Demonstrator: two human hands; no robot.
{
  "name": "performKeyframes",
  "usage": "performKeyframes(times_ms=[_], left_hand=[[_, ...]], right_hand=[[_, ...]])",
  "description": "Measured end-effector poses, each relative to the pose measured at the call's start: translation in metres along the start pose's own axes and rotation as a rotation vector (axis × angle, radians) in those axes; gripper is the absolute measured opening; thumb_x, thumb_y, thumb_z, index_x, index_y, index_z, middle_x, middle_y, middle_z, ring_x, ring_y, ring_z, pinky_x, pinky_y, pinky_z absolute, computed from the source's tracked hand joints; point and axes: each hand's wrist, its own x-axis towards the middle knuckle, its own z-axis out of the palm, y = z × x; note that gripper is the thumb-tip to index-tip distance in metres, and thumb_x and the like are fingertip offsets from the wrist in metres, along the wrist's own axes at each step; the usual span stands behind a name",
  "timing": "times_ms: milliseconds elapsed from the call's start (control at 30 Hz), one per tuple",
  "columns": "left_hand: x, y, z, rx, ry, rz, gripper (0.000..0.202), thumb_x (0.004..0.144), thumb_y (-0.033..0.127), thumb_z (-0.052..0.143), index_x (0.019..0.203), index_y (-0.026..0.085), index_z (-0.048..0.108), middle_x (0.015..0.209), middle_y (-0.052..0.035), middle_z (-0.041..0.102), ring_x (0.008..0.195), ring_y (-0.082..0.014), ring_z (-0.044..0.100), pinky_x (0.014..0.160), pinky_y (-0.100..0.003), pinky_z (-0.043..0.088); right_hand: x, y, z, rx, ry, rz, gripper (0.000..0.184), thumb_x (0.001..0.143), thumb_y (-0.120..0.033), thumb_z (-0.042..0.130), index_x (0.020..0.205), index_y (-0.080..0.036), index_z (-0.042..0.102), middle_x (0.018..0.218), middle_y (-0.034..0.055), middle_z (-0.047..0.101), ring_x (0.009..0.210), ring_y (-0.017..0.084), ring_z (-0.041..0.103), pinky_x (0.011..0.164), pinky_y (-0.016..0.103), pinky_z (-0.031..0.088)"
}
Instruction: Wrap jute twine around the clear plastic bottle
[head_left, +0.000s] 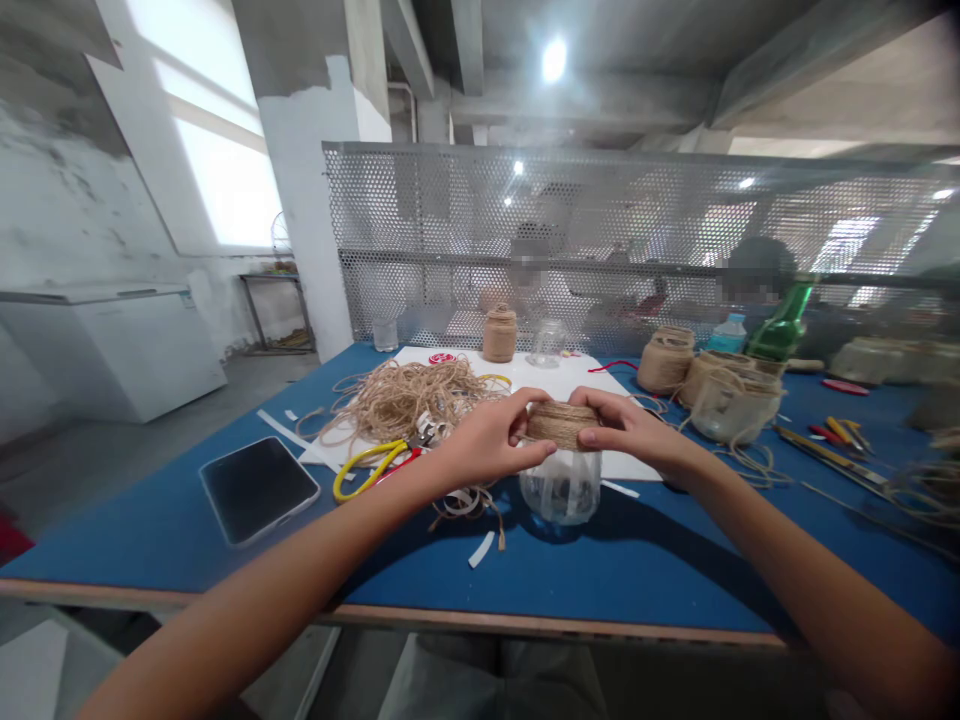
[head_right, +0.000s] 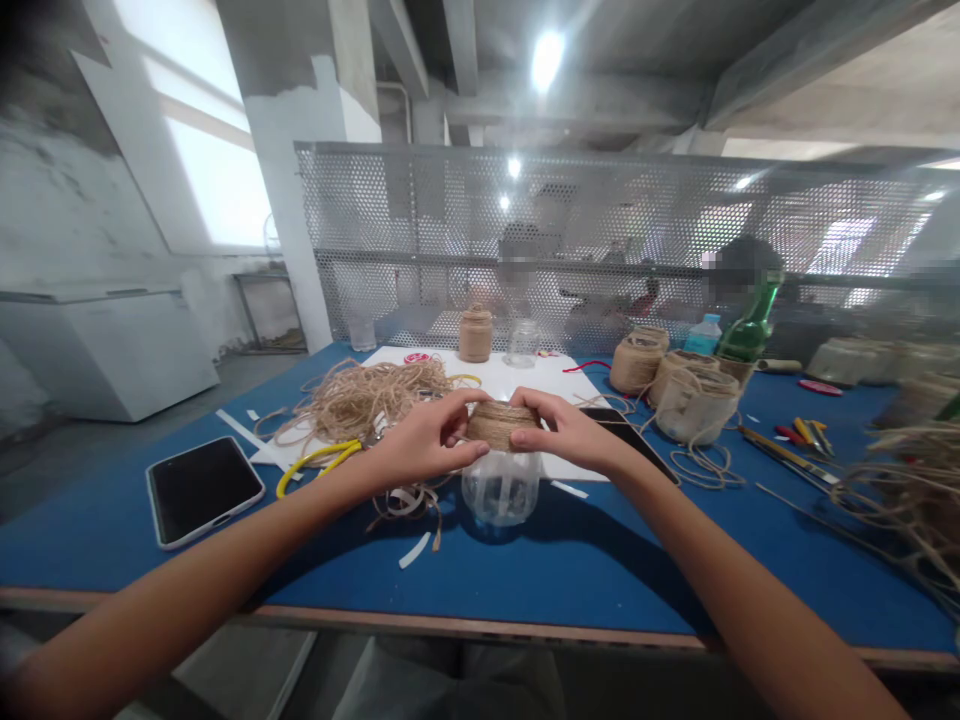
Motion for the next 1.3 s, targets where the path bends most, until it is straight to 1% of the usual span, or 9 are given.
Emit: performKeyframes(times_ms=[67,133,267,367,533,800,1000,1133,1300], left_hand=[[-0.001,0.002,0.004,0.029,-0.006,0.006,0.047,0.075,0.035,0.057,0.117,0.018,0.044,0.062,0.0054,0.043,0.056,-0.0098,0.043,0.053,-0.021,0.032],[-0.002,0.005,0.009,0.047,0.005,0.019,0.049,0.075,0.035,0.057,0.119,0.019,0.042,0.065,0.0046,0.045,0.057,-0.0104,0.044,0.054,-0.022,0.032],[-0.003,0.011,0.016,0.060,0.073,0.023,0.047,0.078,0.038,0.056,0.118,0.019,0.042,0.066,0.0038,0.045,0.059,-0.0109,0.044,0.055,-0.023,0.032],[-0.003,0.011,0.017,-0.059,0.039,0.017,0.052,0.079,0.032,0.055,0.125,0.017,0.035,0.063,0.0053,0.041,0.057,-0.0103,0.043,0.055,-0.022,0.033],[-0.001,0.007,0.012,-0.232,-0.029,0.046,0.056,0.081,0.019,0.051,0.130,0.017,0.025,0.064,0.0056,0.043,0.057,-0.0095,0.044,0.056,-0.022,0.036],[0.001,-0.006,0.003,-0.149,-0.116,0.047,0.048,0.084,0.028,0.049,0.128,0.017,0.032,0.060,0.0061,0.042,0.054,-0.0095,0.041,0.053,-0.021,0.032],[0.002,-0.006,-0.005,-0.091,-0.065,0.084,0.043,0.084,0.031,0.049,0.123,0.017,0.038,0.058,0.0067,0.039,0.052,-0.0094,0.040,0.052,-0.022,0.030],[0.001,-0.001,-0.004,-0.088,-0.080,0.070,0.042,0.081,0.030,0.053,0.119,0.017,0.041,0.057,0.0074,0.036,0.052,-0.0090,0.039,0.052,-0.022,0.030],[-0.001,0.009,0.005,-0.114,-0.037,0.014,0.045,0.080,0.031,0.055,0.120,0.017,0.039,0.058,0.0074,0.035,0.052,-0.0092,0.039,0.052,-0.022,0.029]], right_hand=[[0.000,-0.002,-0.002,-0.024,-0.017,0.004,0.025,0.081,-0.041,0.052,0.073,-0.017,0.048,0.068,-0.0021,0.044,0.063,0.011,0.041,0.056,0.022,0.031],[0.000,-0.006,-0.002,-0.094,0.028,-0.009,0.032,0.086,-0.042,0.042,0.069,-0.016,0.050,0.066,-0.0012,0.045,0.062,0.011,0.041,0.057,0.023,0.032],[0.000,-0.013,0.002,-0.233,0.122,-0.030,0.032,0.087,-0.041,0.041,0.077,-0.016,0.057,0.072,0.0012,0.053,0.066,0.012,0.045,0.060,0.024,0.034],[-0.002,-0.014,0.003,-0.176,0.117,0.013,0.029,0.087,-0.040,0.043,0.075,-0.016,0.057,0.067,0.0001,0.052,0.062,0.010,0.046,0.056,0.023,0.033],[-0.003,-0.009,-0.002,-0.055,0.125,0.045,0.030,0.085,-0.039,0.046,0.068,-0.016,0.053,0.060,-0.0025,0.044,0.055,0.009,0.040,0.052,0.023,0.029],[-0.002,-0.006,-0.002,-0.034,0.155,0.046,0.028,0.084,-0.040,0.047,0.071,-0.016,0.055,0.067,-0.0004,0.046,0.063,0.011,0.041,0.056,0.023,0.031],[-0.001,-0.003,-0.001,0.052,0.138,0.021,0.026,0.084,-0.039,0.047,0.079,-0.015,0.057,0.071,0.0016,0.050,0.065,0.013,0.044,0.056,0.024,0.034],[0.000,-0.005,-0.004,-0.054,0.054,-0.021,0.025,0.085,-0.035,0.044,0.076,-0.016,0.057,0.069,0.0003,0.051,0.064,0.013,0.046,0.060,0.025,0.036],[0.000,-0.010,0.000,-0.272,0.122,-0.058,0.028,0.088,-0.036,0.039,0.085,-0.018,0.060,0.083,0.0033,0.059,0.081,0.018,0.052,0.075,0.030,0.037]])
